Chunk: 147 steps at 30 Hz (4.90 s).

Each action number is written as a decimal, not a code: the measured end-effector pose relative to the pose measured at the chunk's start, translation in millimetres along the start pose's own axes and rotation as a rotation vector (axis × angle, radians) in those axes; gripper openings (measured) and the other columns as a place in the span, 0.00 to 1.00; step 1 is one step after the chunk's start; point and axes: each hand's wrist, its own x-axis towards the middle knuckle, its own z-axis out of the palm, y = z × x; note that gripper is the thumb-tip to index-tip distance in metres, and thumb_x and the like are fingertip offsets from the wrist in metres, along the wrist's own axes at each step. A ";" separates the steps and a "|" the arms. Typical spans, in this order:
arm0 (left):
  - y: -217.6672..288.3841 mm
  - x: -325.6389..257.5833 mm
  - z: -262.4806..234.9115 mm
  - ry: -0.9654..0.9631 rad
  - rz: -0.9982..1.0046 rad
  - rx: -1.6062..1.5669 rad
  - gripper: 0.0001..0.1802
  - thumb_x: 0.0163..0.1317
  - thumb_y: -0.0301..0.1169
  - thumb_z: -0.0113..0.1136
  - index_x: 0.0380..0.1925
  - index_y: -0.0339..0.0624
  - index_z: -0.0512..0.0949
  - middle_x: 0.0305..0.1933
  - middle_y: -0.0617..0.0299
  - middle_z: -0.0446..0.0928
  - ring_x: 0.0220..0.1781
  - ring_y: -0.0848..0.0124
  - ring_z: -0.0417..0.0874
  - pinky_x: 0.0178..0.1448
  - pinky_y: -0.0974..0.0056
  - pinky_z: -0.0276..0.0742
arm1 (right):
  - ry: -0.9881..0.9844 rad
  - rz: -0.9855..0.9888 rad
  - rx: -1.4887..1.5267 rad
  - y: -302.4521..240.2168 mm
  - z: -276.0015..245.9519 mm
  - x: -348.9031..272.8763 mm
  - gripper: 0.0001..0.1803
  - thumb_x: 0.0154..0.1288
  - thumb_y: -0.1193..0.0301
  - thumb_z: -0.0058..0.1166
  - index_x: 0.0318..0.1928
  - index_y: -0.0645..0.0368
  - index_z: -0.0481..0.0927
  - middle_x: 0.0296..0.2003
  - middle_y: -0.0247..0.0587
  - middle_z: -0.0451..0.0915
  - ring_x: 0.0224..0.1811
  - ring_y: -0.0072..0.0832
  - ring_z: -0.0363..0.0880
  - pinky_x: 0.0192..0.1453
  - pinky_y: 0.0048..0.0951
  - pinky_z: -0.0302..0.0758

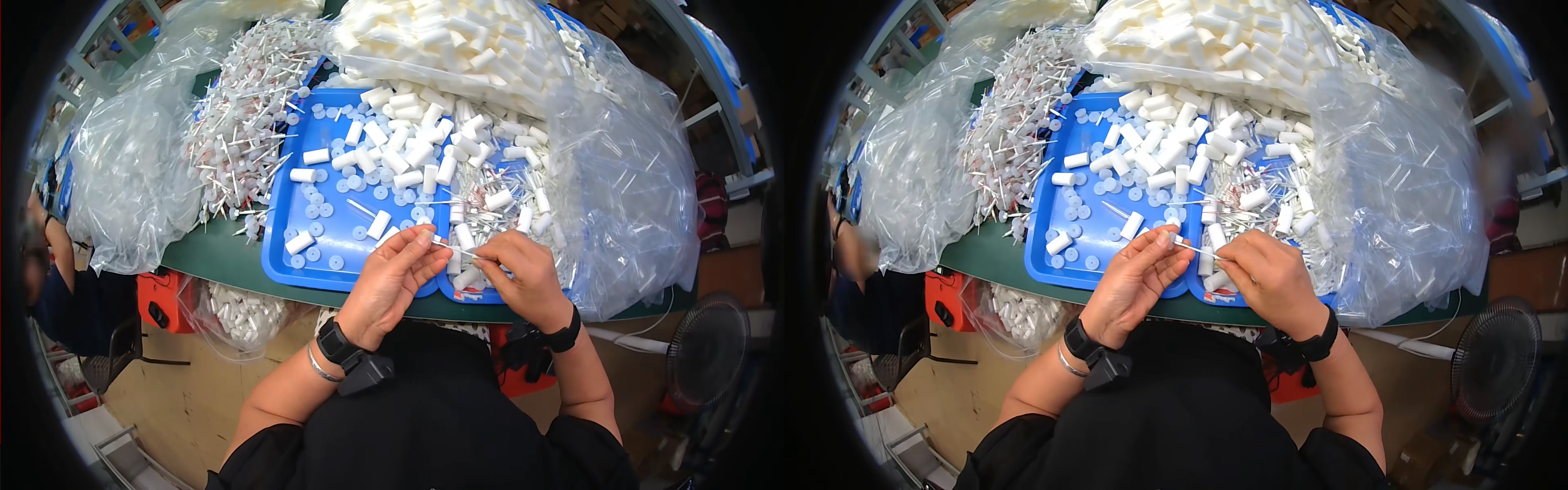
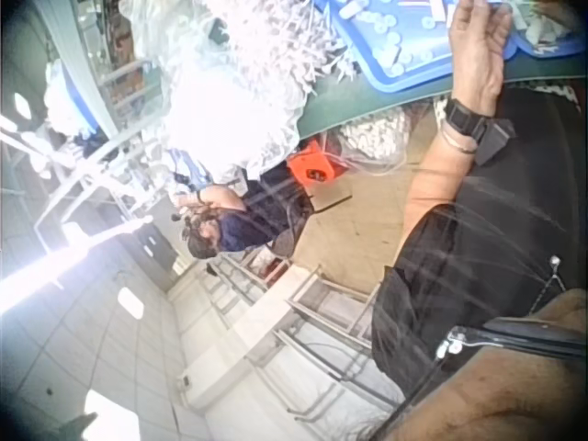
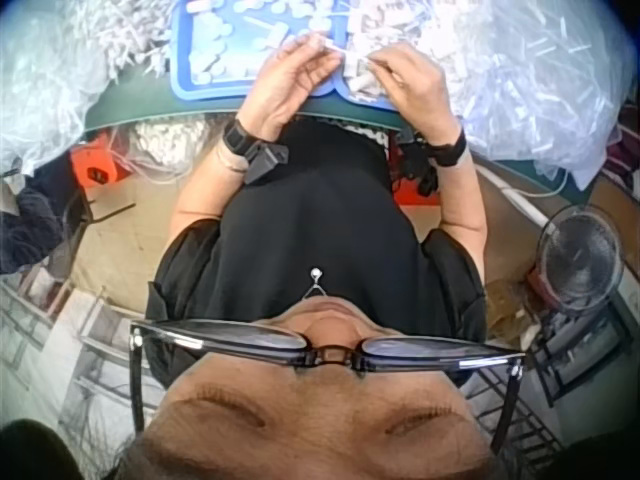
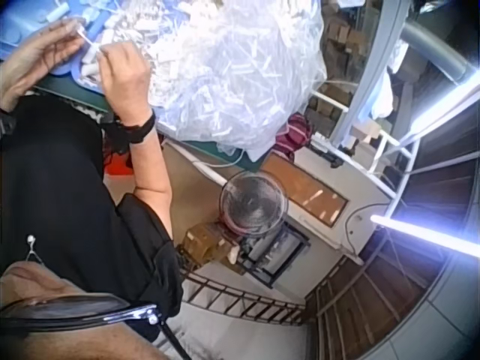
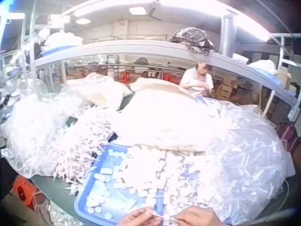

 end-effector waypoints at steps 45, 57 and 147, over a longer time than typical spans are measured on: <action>85.9 54.3 -43.8 0.225 0.890 1.946 0.16 0.58 0.22 0.69 0.48 0.38 0.83 0.54 0.51 0.81 0.53 0.49 0.79 0.58 0.52 0.77 | 0.014 0.290 0.302 11.5 -3.8 33.2 0.05 0.72 0.80 0.56 0.46 0.66 0.78 0.39 0.45 0.87 0.42 0.30 0.90 0.46 0.29 0.84; 95.6 60.2 -54.3 0.232 0.889 1.897 0.11 0.56 0.21 0.69 0.40 0.39 0.84 0.41 0.54 0.83 0.49 0.50 0.79 0.55 0.52 0.77 | 0.158 0.565 0.879 10.1 -10.5 7.8 0.06 0.79 0.74 0.53 0.50 0.62 0.74 0.44 0.50 0.87 0.44 0.29 0.89 0.45 0.26 0.83; -6.1 -0.5 -4.6 -0.192 -0.116 -0.004 0.20 0.77 0.37 0.60 0.59 0.35 0.78 0.44 0.62 0.84 0.43 0.75 0.86 0.53 0.70 0.85 | 0.104 0.228 0.179 -26.7 29.2 5.2 0.06 0.65 0.80 0.64 0.42 0.64 0.86 0.30 0.47 0.86 0.29 0.41 0.86 0.32 0.36 0.80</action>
